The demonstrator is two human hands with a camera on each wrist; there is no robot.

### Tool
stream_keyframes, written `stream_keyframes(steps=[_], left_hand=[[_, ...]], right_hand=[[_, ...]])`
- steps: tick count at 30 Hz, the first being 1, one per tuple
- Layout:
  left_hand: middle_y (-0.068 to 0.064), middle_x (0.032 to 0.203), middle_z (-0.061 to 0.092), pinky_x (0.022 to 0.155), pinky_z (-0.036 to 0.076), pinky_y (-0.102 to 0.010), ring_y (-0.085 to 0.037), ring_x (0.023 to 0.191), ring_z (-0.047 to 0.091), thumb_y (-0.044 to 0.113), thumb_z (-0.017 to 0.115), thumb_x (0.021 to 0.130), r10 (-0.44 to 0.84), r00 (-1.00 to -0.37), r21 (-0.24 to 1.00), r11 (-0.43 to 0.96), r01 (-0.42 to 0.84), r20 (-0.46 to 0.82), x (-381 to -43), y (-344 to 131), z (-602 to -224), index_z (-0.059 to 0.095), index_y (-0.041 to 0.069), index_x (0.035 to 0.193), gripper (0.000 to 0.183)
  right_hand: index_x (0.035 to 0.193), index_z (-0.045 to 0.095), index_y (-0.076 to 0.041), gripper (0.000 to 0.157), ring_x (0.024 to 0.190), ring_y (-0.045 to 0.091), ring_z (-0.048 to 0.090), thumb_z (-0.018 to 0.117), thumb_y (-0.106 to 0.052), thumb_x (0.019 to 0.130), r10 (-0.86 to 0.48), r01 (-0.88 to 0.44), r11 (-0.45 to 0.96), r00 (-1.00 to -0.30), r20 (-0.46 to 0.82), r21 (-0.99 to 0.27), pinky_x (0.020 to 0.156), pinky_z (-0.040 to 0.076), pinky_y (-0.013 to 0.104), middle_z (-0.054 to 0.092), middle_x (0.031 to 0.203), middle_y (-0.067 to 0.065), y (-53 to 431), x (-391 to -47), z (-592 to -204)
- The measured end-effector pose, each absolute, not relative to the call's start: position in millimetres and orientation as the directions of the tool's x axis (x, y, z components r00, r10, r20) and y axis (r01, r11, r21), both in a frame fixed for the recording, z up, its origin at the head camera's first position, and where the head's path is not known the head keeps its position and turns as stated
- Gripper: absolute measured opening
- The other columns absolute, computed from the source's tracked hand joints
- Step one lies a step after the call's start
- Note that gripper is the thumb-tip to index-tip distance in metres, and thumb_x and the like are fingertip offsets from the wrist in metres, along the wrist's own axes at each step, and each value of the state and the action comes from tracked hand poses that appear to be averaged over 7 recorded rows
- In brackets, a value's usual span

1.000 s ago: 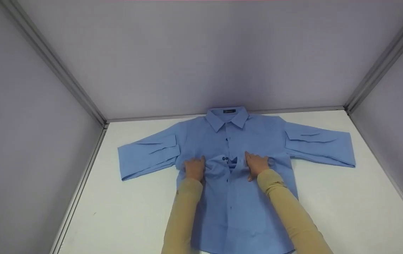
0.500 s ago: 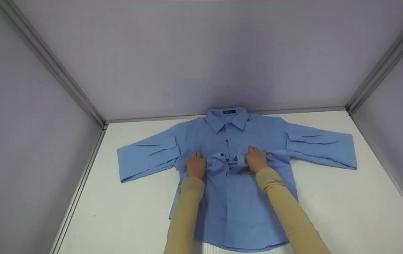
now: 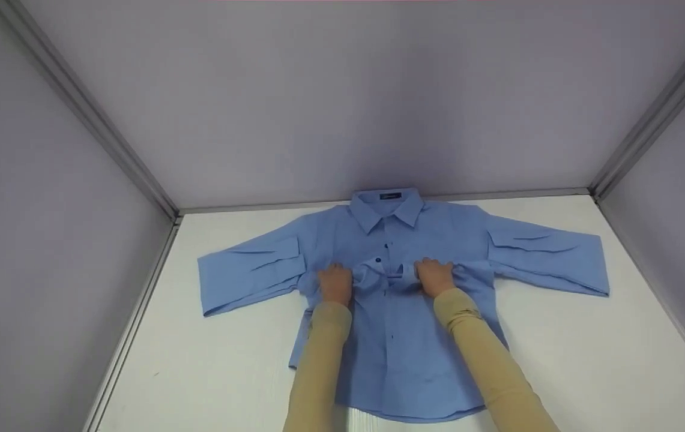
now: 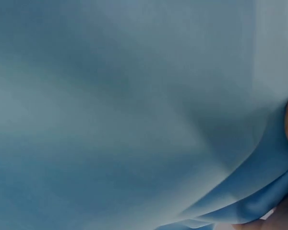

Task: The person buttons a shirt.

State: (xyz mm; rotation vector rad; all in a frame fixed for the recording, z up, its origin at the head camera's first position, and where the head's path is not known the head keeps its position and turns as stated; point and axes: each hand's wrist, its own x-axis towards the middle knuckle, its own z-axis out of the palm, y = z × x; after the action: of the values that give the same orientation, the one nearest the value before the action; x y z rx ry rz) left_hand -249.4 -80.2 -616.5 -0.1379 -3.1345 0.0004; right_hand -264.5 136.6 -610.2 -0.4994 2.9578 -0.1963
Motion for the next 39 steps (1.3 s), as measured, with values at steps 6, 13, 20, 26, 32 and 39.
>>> stream_keyframes(steps=[6,13,20,26,32,39], left_hand=[[-0.011,0.092,0.062,0.072,0.041,-0.048,-0.028,0.086,0.056,0.002,0.048,0.084,0.093,-0.995,0.053,0.994,0.095,0.045,-246.7,-77.4,-610.3,0.063,0.008,0.094,0.020],[-0.011,0.071,0.063,0.066,0.041,-0.048,-0.029,0.071,0.057,0.003,0.050,0.079,0.126,-0.970,-0.011,0.992,0.127,0.206,-240.6,-81.3,-611.3,0.066,0.008,0.076,0.017],[-0.009,0.091,0.057,0.068,0.041,-0.047,-0.025,0.089,0.052,0.006,0.050,0.081,0.146,-0.971,-0.015,0.989,0.146,0.187,-242.6,-84.4,-601.2,0.068,0.009,0.079,0.018],[-0.010,0.085,0.060,0.072,0.041,-0.050,-0.026,0.074,0.059,0.002,0.052,0.079,0.157,-0.982,0.000,0.987,0.158,0.101,-237.8,-85.9,-599.2,0.067,0.007,0.084,0.016],[-0.012,0.085,0.061,0.064,0.045,-0.051,-0.029,0.071,0.059,0.000,0.053,0.079,0.164,-0.984,0.017,0.986,0.165,0.076,-254.9,-87.3,-630.9,0.061,0.006,0.091,0.016],[-0.007,0.068,0.060,0.057,0.039,-0.060,-0.029,0.058,0.056,0.010,0.055,0.076,0.138,-0.980,-0.076,0.989,0.129,0.142,-323.6,-100.6,-843.7,0.066,0.013,0.072,0.013]], right_hand=[[0.102,0.053,-0.002,0.053,0.085,0.038,0.052,0.081,-0.007,0.058,-0.295,-0.282,0.951,-0.950,-0.099,-0.129,0.069,0.036,0.060,0.054,0.092,0.018,137.0,-265.1,-610.1],[0.102,0.056,-0.001,0.050,0.093,0.038,0.051,0.081,-0.011,0.059,-0.290,-0.283,0.957,-0.945,-0.150,-0.067,0.076,0.033,0.062,0.055,0.100,0.020,134.8,-261.8,-604.4],[0.083,0.056,-0.004,0.039,0.094,0.039,0.046,0.082,-0.010,0.056,-0.349,-0.346,0.936,-0.937,-0.038,-0.065,0.074,0.035,0.059,0.048,0.101,0.023,134.2,-259.5,-602.3],[0.077,0.047,-0.006,0.043,0.074,0.036,0.051,0.083,-0.008,0.054,-0.346,-0.323,0.931,-0.930,-0.125,-0.173,0.061,0.041,0.053,0.049,0.078,0.015,132.8,-256.8,-595.0],[0.082,0.046,-0.006,0.051,0.069,0.035,0.051,0.085,-0.008,0.050,-0.333,-0.323,0.939,-0.940,-0.074,-0.122,0.055,0.042,0.048,0.049,0.076,0.015,129.2,-257.5,-595.4],[0.086,0.052,-0.001,0.042,0.070,0.036,0.054,0.081,-0.007,0.056,-0.337,-0.333,0.939,-0.941,-0.036,-0.081,0.056,0.044,0.048,0.053,0.079,0.017,130.2,-254.9,-604.6]])
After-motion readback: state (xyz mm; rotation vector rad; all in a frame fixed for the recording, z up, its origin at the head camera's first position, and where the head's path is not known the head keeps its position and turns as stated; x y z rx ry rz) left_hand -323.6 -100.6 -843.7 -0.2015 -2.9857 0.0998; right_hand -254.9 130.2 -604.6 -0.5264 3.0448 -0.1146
